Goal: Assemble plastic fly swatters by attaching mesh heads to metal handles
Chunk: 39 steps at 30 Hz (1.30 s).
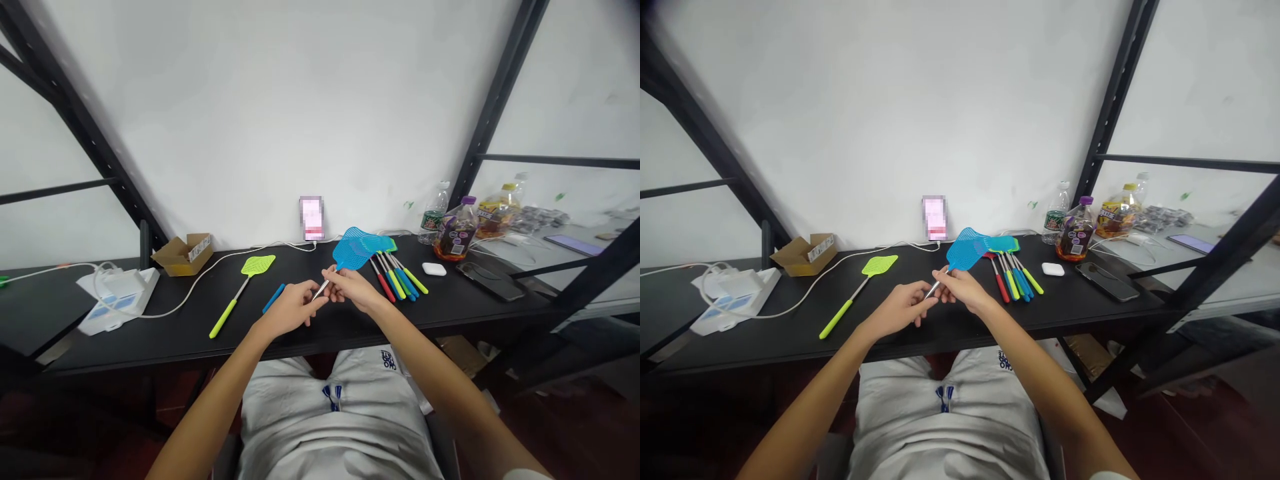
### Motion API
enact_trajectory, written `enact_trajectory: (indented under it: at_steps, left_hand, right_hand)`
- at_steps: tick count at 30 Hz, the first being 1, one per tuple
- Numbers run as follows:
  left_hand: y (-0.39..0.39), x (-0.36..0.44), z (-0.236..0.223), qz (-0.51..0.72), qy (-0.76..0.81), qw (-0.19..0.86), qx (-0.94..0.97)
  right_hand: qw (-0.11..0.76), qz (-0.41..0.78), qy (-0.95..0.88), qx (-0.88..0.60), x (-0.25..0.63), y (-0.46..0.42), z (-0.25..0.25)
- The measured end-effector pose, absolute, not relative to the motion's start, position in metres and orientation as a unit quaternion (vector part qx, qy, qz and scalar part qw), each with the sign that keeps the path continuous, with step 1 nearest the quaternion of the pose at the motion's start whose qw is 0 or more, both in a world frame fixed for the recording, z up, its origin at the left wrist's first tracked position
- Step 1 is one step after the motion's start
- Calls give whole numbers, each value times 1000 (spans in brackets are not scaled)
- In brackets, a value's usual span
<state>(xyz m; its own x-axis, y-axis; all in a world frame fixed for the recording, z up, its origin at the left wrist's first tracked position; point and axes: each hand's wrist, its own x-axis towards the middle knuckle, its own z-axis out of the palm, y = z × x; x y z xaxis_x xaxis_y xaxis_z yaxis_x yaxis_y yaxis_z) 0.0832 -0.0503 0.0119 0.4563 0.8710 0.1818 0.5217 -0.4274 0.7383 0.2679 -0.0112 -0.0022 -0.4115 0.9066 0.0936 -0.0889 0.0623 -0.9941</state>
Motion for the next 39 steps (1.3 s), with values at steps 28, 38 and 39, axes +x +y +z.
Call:
enact_trajectory:
  at_steps: [28, 38, 39]
  left_hand:
    - [-28, 99, -31, 387, 434, 370, 725]
    - [-24, 102, -34, 477, 459, 354, 661]
    - [-24, 101, -34, 484, 462, 346, 658]
  right_hand:
    - [481, 564, -551, -383, 282, 6, -10]
    - [513, 474, -587, -409, 280, 10, -16]
    - [523, 445, -597, -414, 280, 10, -17]
